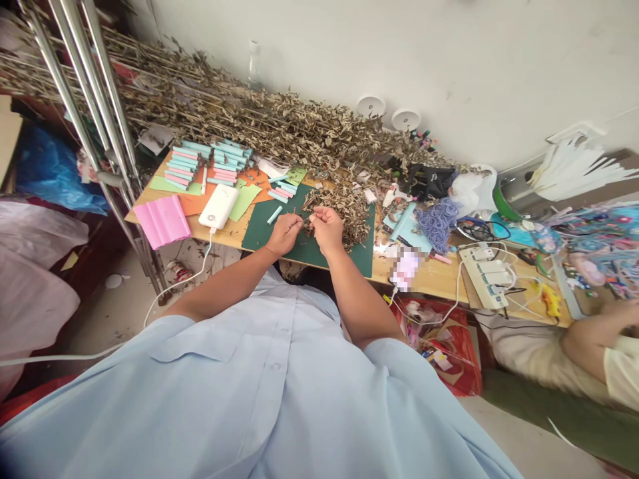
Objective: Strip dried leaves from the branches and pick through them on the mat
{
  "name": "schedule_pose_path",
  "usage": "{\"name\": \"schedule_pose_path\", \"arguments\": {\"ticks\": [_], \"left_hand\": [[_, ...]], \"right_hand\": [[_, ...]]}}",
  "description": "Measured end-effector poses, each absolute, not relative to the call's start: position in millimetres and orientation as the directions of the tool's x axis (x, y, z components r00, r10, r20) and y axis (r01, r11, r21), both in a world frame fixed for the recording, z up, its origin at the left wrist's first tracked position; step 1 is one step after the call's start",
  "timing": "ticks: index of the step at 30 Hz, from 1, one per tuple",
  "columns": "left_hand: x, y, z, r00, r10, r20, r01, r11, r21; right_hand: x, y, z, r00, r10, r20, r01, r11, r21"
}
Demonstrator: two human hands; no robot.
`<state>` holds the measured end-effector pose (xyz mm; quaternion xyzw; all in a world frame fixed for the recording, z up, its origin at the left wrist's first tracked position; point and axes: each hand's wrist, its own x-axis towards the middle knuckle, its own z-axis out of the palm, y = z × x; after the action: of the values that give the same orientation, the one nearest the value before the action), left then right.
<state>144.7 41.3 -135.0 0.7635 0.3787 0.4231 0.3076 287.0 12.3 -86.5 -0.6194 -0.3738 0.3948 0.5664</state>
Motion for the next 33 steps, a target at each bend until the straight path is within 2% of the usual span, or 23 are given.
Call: {"name": "schedule_pose_path", "arguments": {"ticks": [5,7,11,16,18,23,28,33], "left_hand": [[144,45,-137,0.326,0.87,0.371,0.335,-0.473,0.815],[145,45,-137,0.285,0.882,0.375,0.348,-0.459,0.817],[145,44,-140,0.176,0.894,0.412,0.412,-0.447,0.794],[148,44,-143,0.112,0.912,0.395,0.479,-0.398,0.783],[149,45,-143,0.11,0.916,0.386,0.496,-0.387,0.777],[154,47,-146,0.172,0.894,0.413,0.5,-0.44,0.746],[158,46,-149,0.252,0.886,0.389,0.53,-0.463,0.711],[155,44,-141,0.274,0.908,0.317,0.648,-0.418,0.637]], "right_hand": [[302,15,-74,0.512,0.858,-0.04,0.002,-0.048,-0.999],[309,10,-66,0.502,0.865,-0.022,-0.002,-0.025,-1.0],[317,-19,-59,0.298,0.954,-0.028,0.07,-0.052,-0.996],[310,-73,-81,0.017,0.99,-0.139,0.333,-0.137,-0.933],[306,-90,-96,-0.031,0.988,-0.149,0.442,-0.12,-0.889],[307,-109,-115,-0.139,0.989,-0.05,0.72,0.067,-0.691],[308,-111,-109,-0.253,0.963,-0.092,0.843,0.173,-0.509],[305,-112,-98,-0.219,0.962,-0.161,0.911,0.143,-0.387]]}}
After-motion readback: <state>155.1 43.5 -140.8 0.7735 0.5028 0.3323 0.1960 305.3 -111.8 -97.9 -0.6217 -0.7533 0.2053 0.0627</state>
